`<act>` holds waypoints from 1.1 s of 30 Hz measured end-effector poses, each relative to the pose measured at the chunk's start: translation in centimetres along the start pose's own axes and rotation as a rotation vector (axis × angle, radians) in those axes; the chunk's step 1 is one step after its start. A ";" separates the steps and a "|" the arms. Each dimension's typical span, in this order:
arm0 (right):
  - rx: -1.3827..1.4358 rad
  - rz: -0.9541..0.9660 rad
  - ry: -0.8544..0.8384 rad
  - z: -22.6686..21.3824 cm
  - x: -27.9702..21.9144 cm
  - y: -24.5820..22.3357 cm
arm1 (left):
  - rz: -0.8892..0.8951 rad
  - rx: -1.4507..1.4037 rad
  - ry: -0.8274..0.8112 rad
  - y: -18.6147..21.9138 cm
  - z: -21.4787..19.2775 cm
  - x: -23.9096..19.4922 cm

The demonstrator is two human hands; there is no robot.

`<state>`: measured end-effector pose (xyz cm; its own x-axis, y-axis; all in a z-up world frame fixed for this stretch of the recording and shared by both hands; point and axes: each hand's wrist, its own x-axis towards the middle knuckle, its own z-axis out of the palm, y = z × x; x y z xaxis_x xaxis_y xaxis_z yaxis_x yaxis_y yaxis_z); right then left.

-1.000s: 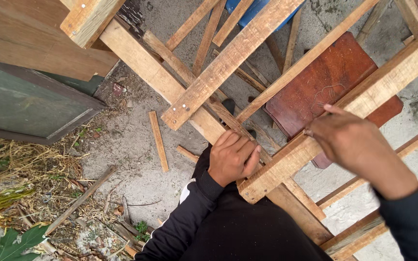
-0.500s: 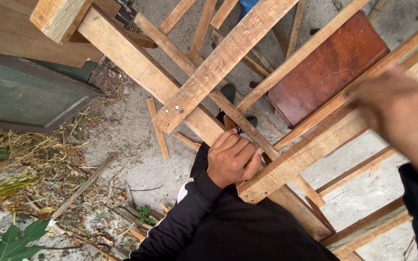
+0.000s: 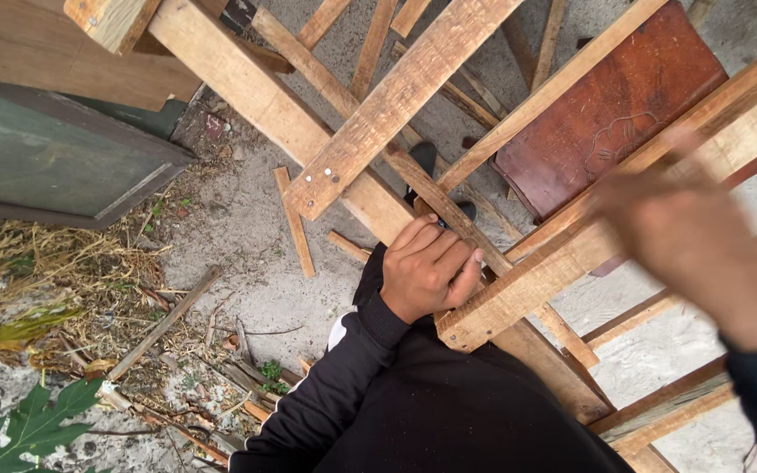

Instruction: The person sands the surface and edges of a wooden structure by hand with a piece of sandpaper.

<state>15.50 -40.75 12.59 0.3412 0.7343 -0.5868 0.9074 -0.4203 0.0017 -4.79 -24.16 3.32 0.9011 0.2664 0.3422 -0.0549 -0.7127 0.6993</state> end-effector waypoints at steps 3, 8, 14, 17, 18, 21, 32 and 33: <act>0.192 0.132 0.122 0.0 0.1 1.0 | -0.003 -0.005 0.027 0.0 0.0 0.0; 0.237 -0.157 0.144 2.8 -0.3 -5.8 | -0.002 -0.012 0.027 0.0 0.0 -0.1; 0.263 0.003 0.153 0.6 -0.5 -2.1 | 0.027 -0.030 0.067 -0.3 0.6 -0.8; 0.221 -0.040 0.111 1.9 -1.4 -6.6 | 0.027 -0.020 0.043 -0.3 0.4 -0.8; 0.226 -0.089 0.094 2.3 -1.9 -7.9 | 0.021 -0.016 0.024 -0.2 0.2 -0.9; 0.460 -0.220 0.376 2.3 -2.0 -6.1 | 0.009 -0.023 -0.108 0.0 -0.7 -1.3; 0.253 -0.033 0.253 3.4 -3.3 -10.2 | -0.069 -0.134 0.004 -2.0 -2.3 -0.4; 0.343 -0.002 0.238 2.9 -3.3 -9.0 | -0.090 -0.155 -0.009 -2.2 -2.3 -0.5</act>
<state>5.54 -40.94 12.12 0.4229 0.8214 -0.3826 0.7878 -0.5419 -0.2928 -6.13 -21.22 3.08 0.9090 0.3187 0.2686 -0.0385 -0.5774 0.8156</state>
